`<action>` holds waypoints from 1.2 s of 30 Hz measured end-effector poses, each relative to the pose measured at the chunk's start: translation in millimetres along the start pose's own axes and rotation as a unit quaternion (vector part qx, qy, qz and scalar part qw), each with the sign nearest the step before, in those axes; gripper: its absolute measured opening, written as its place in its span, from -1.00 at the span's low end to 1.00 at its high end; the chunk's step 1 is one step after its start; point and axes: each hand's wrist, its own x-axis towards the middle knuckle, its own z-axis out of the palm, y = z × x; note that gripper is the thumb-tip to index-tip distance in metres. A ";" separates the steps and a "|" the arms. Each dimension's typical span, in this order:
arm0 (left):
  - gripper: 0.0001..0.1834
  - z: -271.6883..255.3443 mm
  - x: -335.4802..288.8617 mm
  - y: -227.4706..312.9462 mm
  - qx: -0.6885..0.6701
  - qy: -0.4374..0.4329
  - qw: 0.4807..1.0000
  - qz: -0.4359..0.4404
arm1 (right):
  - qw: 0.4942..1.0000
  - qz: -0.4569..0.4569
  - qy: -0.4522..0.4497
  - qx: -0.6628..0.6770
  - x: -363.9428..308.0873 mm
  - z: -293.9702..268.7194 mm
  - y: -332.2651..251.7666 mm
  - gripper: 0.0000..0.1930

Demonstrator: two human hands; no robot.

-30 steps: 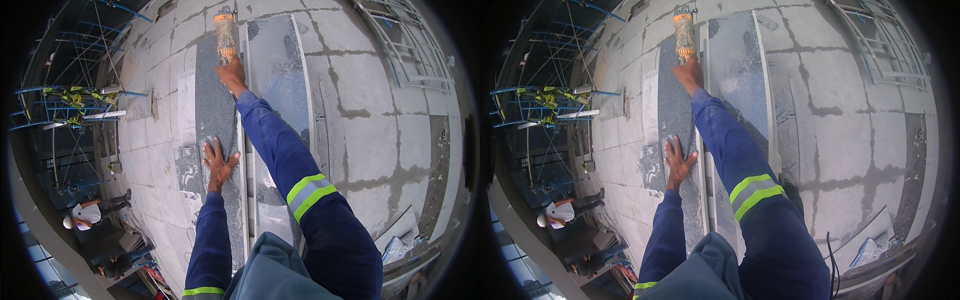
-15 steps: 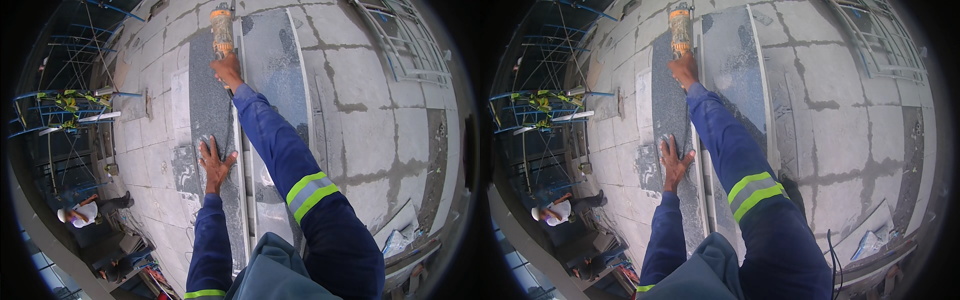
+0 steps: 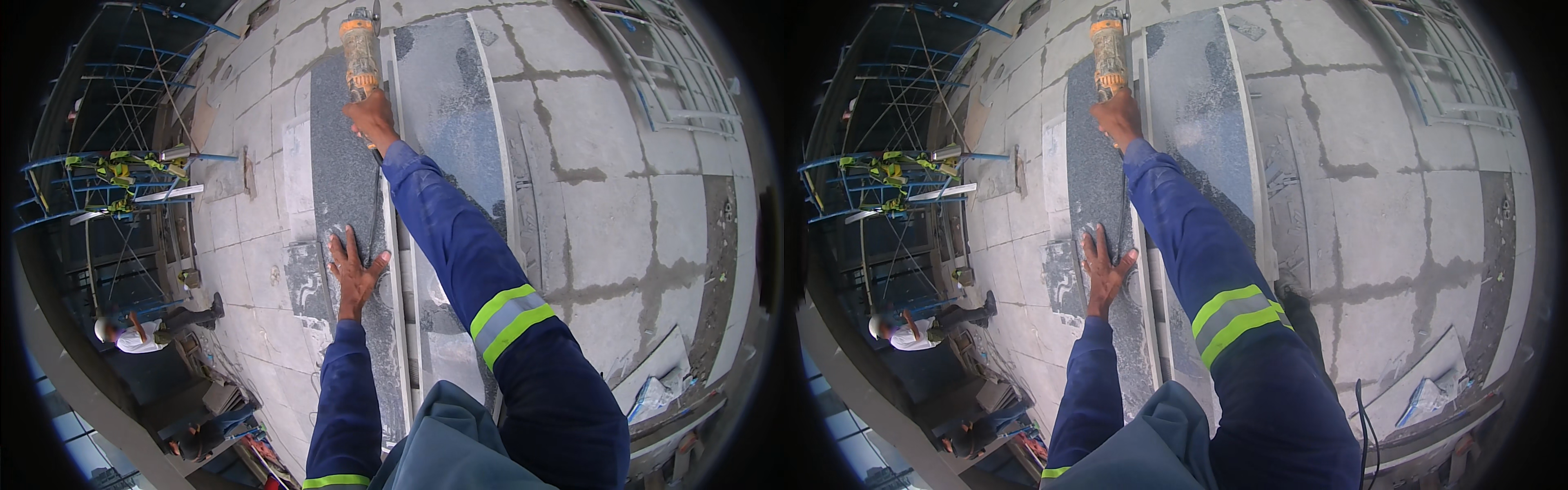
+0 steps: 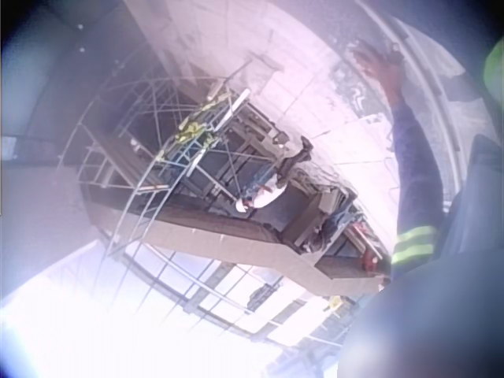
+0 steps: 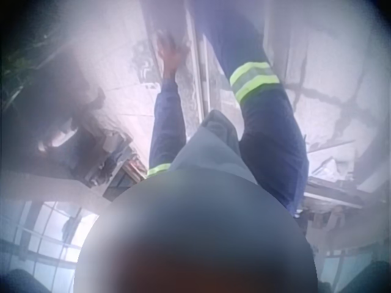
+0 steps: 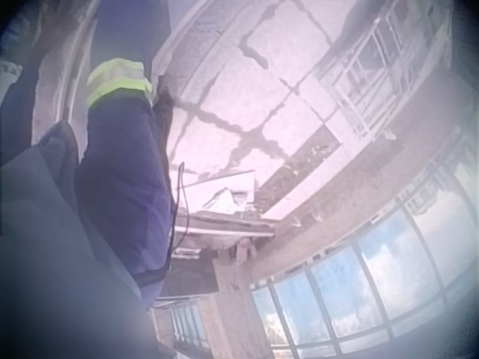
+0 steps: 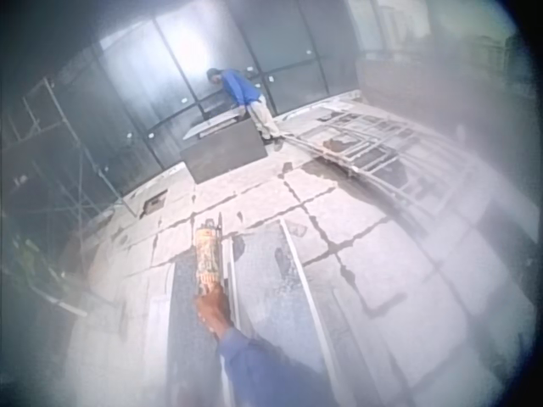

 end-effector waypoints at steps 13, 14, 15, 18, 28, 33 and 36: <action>0.49 -0.1 -0.5 -0.5 0.004 -0.004 1.000 -0.006 | 1.000 -0.001 0.003 -0.008 0.9 2.6 1.8 -0.31; 0.49 -0.1 -0.9 -0.2 0.004 -0.005 1.000 -0.008 | 1.000 0.000 -0.001 -0.007 1.2 2.3 2.3 -0.31; 0.49 -0.5 -1.3 0.0 0.003 -0.005 1.000 -0.008 | 1.000 -0.001 -0.005 -0.007 1.5 2.5 2.5 -0.31; 0.50 0.2 0.1 2.5 -0.002 -0.005 1.000 -0.005 | 1.000 -0.007 -0.012 -0.002 7.4 -0.1 5.1 -0.31; 0.49 -0.7 -0.8 0.9 0.002 -0.002 1.000 -0.004 | 1.000 -0.015 -0.016 -0.001 7.1 0.0 6.9 -0.30; 0.49 -1.3 -0.3 1.8 0.005 -0.003 1.000 -0.004 | 1.000 -0.022 -0.016 0.006 9.3 0.0 7.5 -0.31; 0.49 -0.1 -0.3 0.3 0.006 -0.002 1.000 -0.003 | 1.000 -0.020 -0.016 0.014 9.7 -0.5 8.6 -0.32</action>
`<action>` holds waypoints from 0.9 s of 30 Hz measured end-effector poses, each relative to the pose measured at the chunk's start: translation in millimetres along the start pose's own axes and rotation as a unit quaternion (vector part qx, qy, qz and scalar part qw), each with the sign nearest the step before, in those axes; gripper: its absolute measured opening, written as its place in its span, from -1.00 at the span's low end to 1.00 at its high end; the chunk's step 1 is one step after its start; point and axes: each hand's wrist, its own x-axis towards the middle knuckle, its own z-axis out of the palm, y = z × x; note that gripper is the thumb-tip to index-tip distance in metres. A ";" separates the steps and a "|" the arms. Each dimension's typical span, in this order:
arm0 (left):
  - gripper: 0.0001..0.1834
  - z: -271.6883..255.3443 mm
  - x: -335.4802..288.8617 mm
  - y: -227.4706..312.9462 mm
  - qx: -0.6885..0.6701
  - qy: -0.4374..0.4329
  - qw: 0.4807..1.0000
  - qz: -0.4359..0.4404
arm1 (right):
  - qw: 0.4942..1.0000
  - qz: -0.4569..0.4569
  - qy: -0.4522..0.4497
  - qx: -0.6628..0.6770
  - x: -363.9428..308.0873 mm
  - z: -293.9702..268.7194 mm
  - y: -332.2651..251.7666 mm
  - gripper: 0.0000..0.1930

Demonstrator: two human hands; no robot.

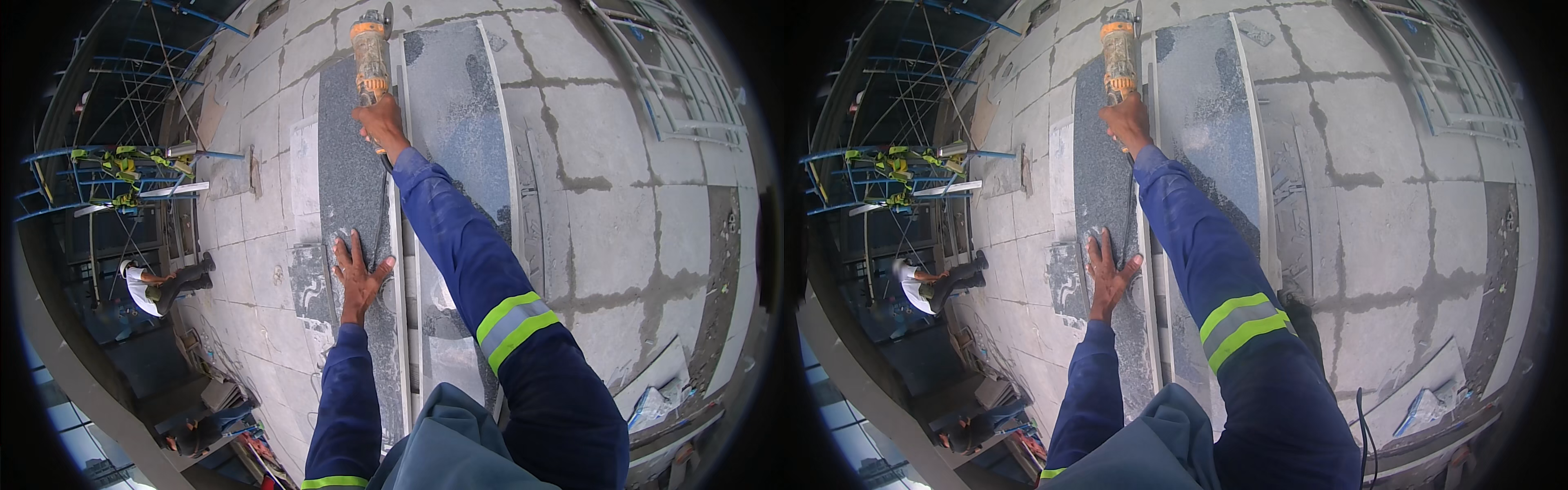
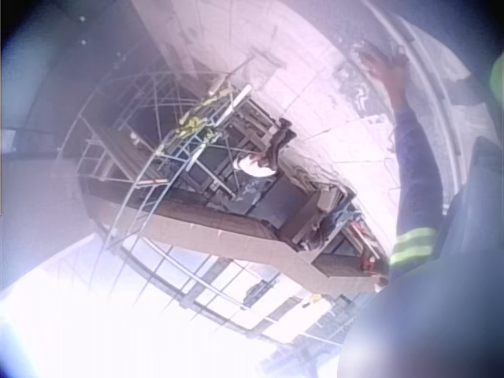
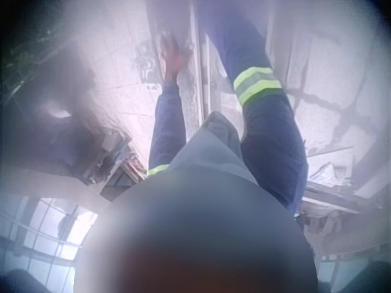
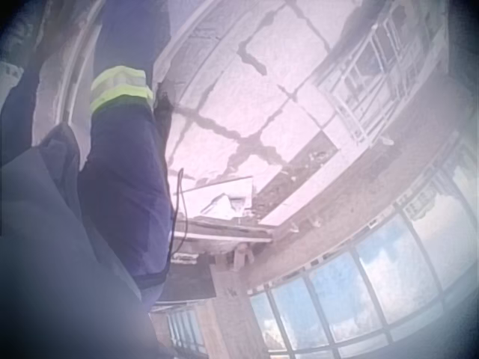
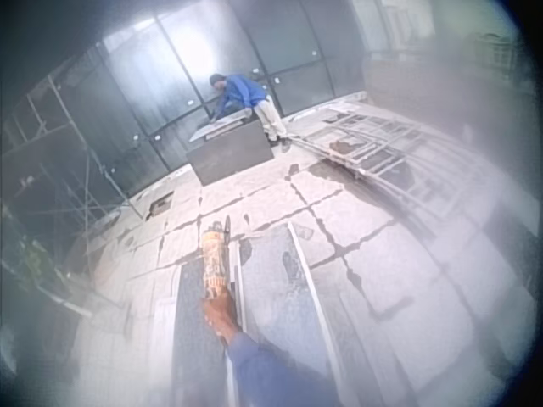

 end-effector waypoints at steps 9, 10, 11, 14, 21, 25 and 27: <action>0.48 -0.8 -1.2 1.5 -0.003 0.000 1.000 0.000 | 1.000 0.000 -0.002 0.004 -1.3 -0.7 -1.5 -0.35; 0.48 -1.1 -1.6 0.9 -0.002 0.001 1.000 0.001 | 1.000 0.000 -0.005 0.004 -2.3 -0.9 -1.8 -0.35; 0.48 -1.2 -1.9 0.2 -0.002 0.002 1.000 0.001 | 1.000 -0.001 -0.008 0.004 -3.1 -1.0 -2.4 -0.35; 0.48 -0.8 -2.6 -0.3 -0.003 0.003 1.000 0.001 | 1.000 0.010 -0.006 -0.005 -3.6 -0.9 -3.6 -0.35; 0.47 0.7 -0.9 -2.0 -0.003 0.004 1.000 0.005 | 1.000 0.009 0.001 -0.004 -1.1 0.3 -2.0 -0.35; 0.48 1.0 -1.3 -1.5 -0.002 0.003 1.000 0.003 | 1.000 0.007 0.000 -0.010 -1.0 -0.6 -0.7 -0.36; 0.49 -1.1 -2.1 1.0 -0.002 0.002 1.000 0.001 | 1.000 0.007 -0.003 -0.009 -1.1 -0.5 -1.8 -0.36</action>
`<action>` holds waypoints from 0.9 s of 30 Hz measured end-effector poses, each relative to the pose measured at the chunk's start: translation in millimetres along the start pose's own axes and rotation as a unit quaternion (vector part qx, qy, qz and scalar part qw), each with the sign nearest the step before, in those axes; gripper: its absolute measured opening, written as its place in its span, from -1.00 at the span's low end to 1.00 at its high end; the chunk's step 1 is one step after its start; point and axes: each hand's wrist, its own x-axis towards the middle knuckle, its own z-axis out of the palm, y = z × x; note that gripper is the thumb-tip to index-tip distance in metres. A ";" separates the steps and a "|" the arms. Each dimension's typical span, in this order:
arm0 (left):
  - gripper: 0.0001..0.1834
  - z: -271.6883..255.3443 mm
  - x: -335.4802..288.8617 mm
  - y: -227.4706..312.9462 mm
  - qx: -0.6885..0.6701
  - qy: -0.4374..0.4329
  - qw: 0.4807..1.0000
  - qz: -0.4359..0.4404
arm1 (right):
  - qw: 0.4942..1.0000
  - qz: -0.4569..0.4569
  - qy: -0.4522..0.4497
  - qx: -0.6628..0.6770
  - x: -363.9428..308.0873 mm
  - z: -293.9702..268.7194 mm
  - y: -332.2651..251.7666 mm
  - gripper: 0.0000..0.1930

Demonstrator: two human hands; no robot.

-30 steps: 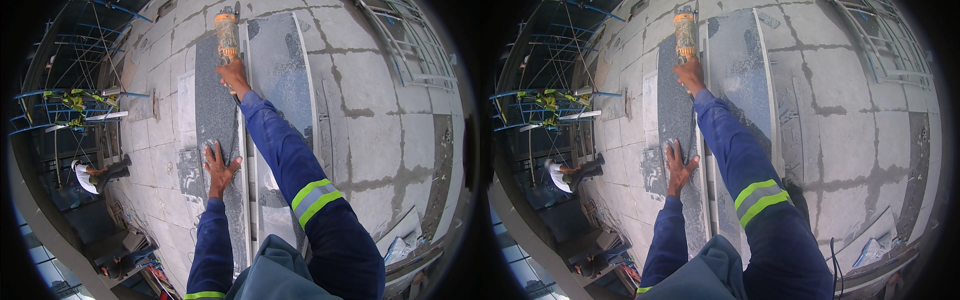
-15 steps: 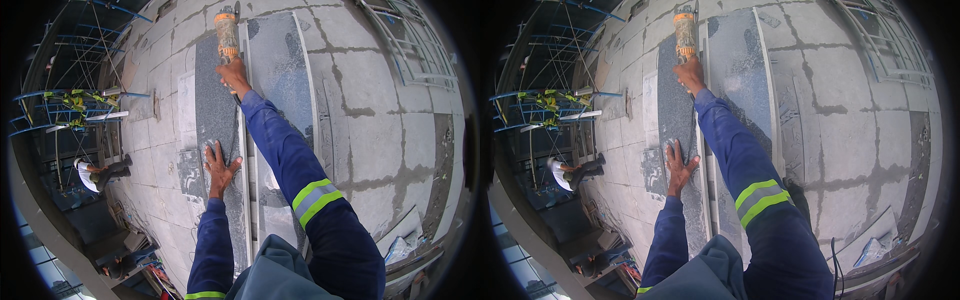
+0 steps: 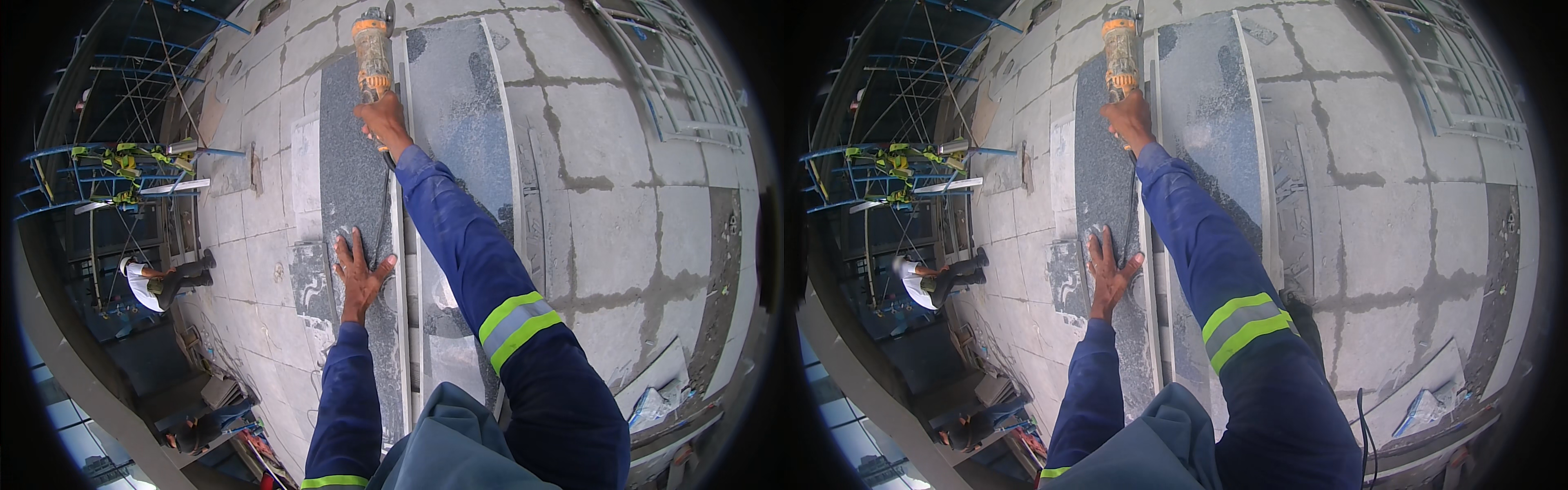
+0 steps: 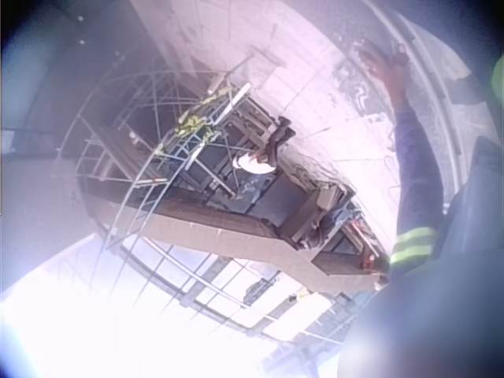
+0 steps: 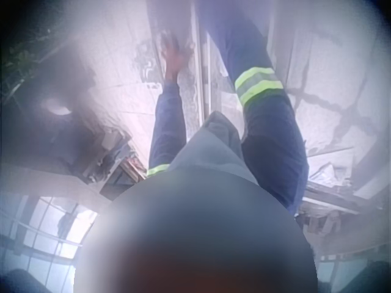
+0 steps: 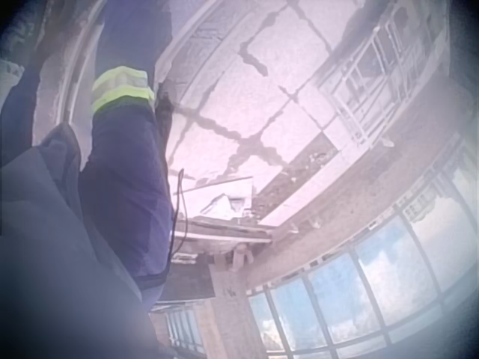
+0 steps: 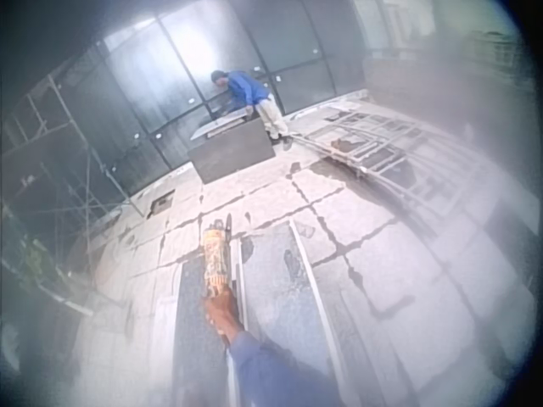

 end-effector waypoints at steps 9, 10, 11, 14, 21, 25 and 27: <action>0.51 1.4 1.4 -1.4 0.001 0.007 1.000 0.003 | 1.000 -0.004 -0.004 0.013 -0.1 -0.9 1.7 -0.34; 0.51 1.5 1.4 -2.3 0.003 0.008 1.000 0.004 | 1.000 -0.005 -0.004 0.016 -0.6 -0.4 2.3 -0.33; 0.51 1.5 1.5 -3.2 0.004 0.009 1.000 0.005 | 1.000 -0.005 -0.005 0.019 -0.9 0.4 2.7 -0.33; 0.50 2.7 3.1 -5.0 0.005 0.012 1.000 0.010 | 1.000 -0.009 -0.002 0.015 1.6 1.7 2.7 -0.32; 0.51 1.6 2.7 -4.6 0.001 0.005 1.000 0.004 | 1.000 -0.002 0.000 0.006 1.1 1.3 1.7 -0.36; 0.51 -0.1 2.8 -5.4 0.009 0.003 1.000 0.009 | 1.000 0.000 -0.004 0.006 3.0 1.7 1.1 -0.43; 0.51 -0.7 3.3 -6.6 0.010 0.002 1.000 0.012 | 1.000 0.001 -0.006 0.005 3.4 2.1 0.9 -0.45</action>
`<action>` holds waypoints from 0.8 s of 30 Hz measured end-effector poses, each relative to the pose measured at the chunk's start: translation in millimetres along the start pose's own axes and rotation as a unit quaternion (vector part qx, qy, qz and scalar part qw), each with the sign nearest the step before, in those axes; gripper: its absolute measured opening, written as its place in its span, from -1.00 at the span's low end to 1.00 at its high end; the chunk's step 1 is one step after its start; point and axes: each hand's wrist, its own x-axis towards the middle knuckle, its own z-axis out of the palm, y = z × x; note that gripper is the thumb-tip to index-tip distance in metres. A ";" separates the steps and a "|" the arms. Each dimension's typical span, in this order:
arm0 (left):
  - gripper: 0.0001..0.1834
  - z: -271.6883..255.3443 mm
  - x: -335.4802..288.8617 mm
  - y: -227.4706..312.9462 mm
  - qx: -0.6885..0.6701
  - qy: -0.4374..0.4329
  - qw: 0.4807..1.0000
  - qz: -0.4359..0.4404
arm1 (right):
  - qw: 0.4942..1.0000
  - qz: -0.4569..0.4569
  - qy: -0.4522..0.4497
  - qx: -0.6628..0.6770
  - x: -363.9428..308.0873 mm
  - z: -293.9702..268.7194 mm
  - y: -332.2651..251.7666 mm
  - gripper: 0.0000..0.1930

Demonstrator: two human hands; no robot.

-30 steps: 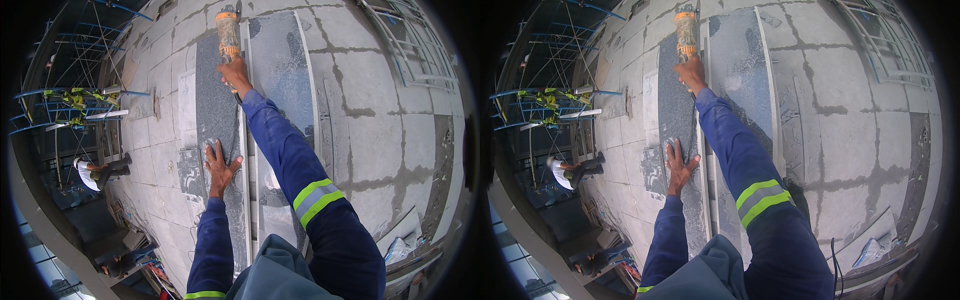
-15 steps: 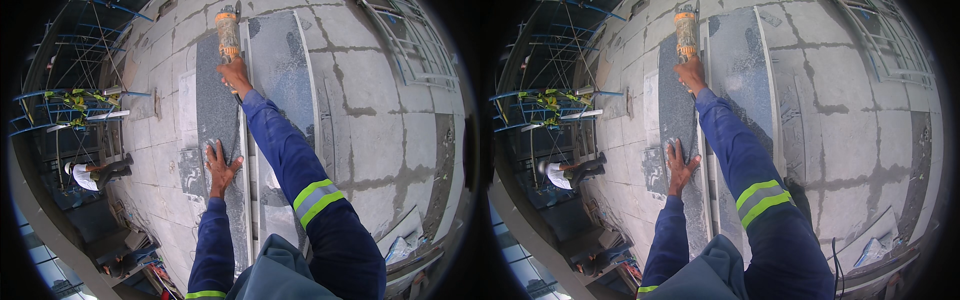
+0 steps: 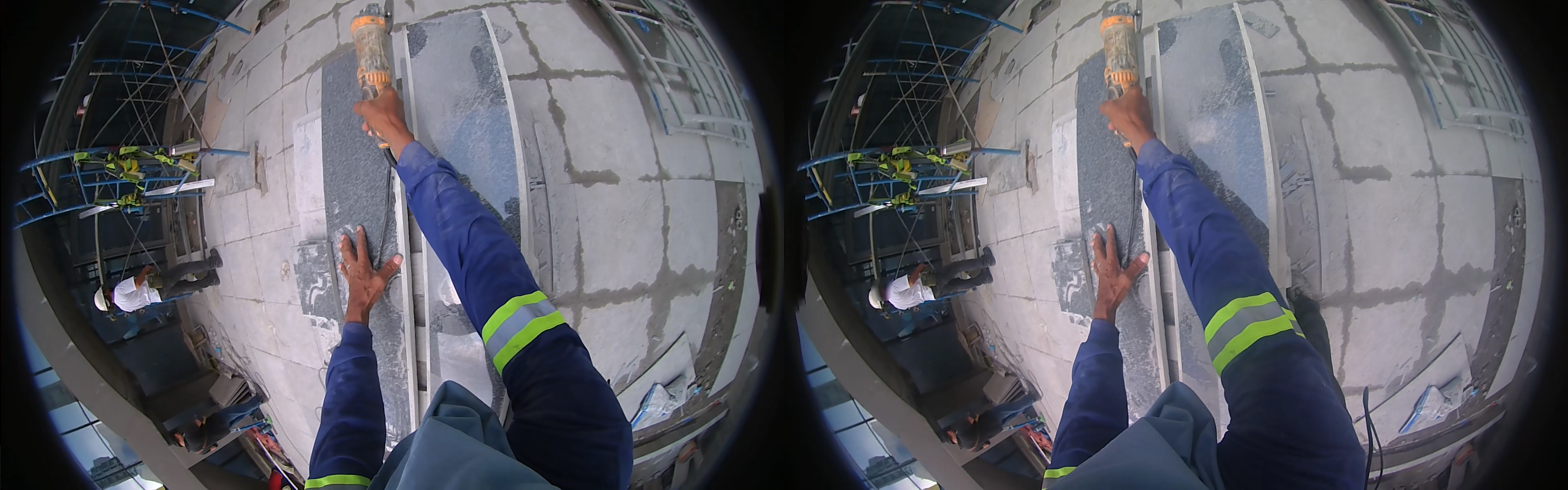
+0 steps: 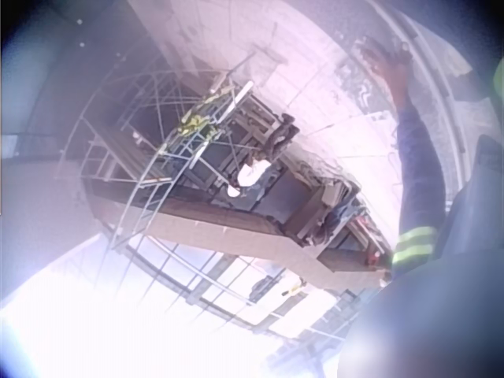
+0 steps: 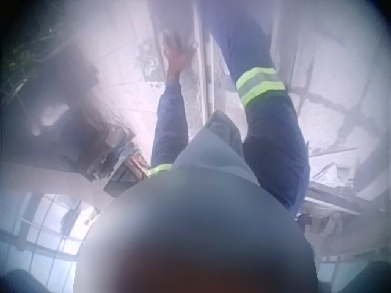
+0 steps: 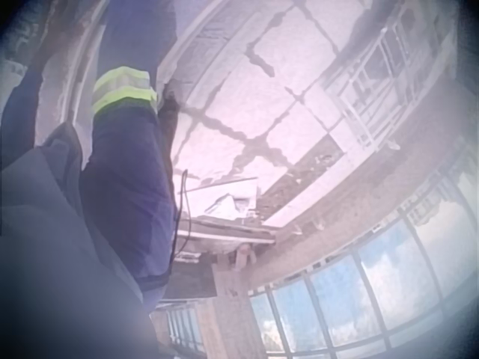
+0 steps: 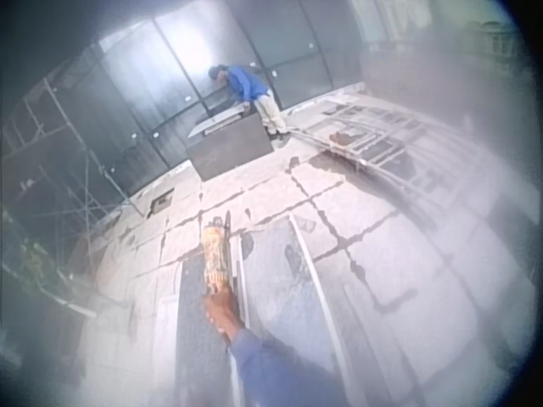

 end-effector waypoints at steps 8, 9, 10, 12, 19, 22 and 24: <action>0.53 -1.8 -1.5 0.5 -0.003 0.003 1.000 0.007 | 0.999 0.008 0.050 0.008 -2.9 8.3 -5.3 -0.64; 0.54 -2.6 -1.9 -0.1 -0.006 0.000 1.000 0.006 | 0.999 0.009 0.052 0.013 -3.9 10.0 -5.9 -0.64; 0.55 -3.9 -1.9 0.2 -0.009 -0.002 1.000 0.006 | 0.998 0.009 0.054 0.019 -4.4 11.8 -6.2 -0.63; 0.55 -6.4 -2.5 0.7 -0.006 -0.004 1.000 0.008 | 0.998 0.012 0.054 0.025 -5.6 14.8 -6.7 -0.63; 0.55 -7.2 -2.3 3.4 -0.015 0.000 1.000 0.017 | 0.998 0.004 0.052 0.028 -4.1 16.3 -3.1 -0.64; 0.55 -5.3 -2.5 -0.7 -0.017 0.003 1.000 0.016 | 0.998 -0.008 0.057 0.033 -5.9 17.9 0.5 -0.63; 0.55 -4.1 -1.7 -0.5 -0.015 0.003 1.000 0.019 | 0.997 -0.013 0.063 0.032 -6.6 18.0 2.3 -0.62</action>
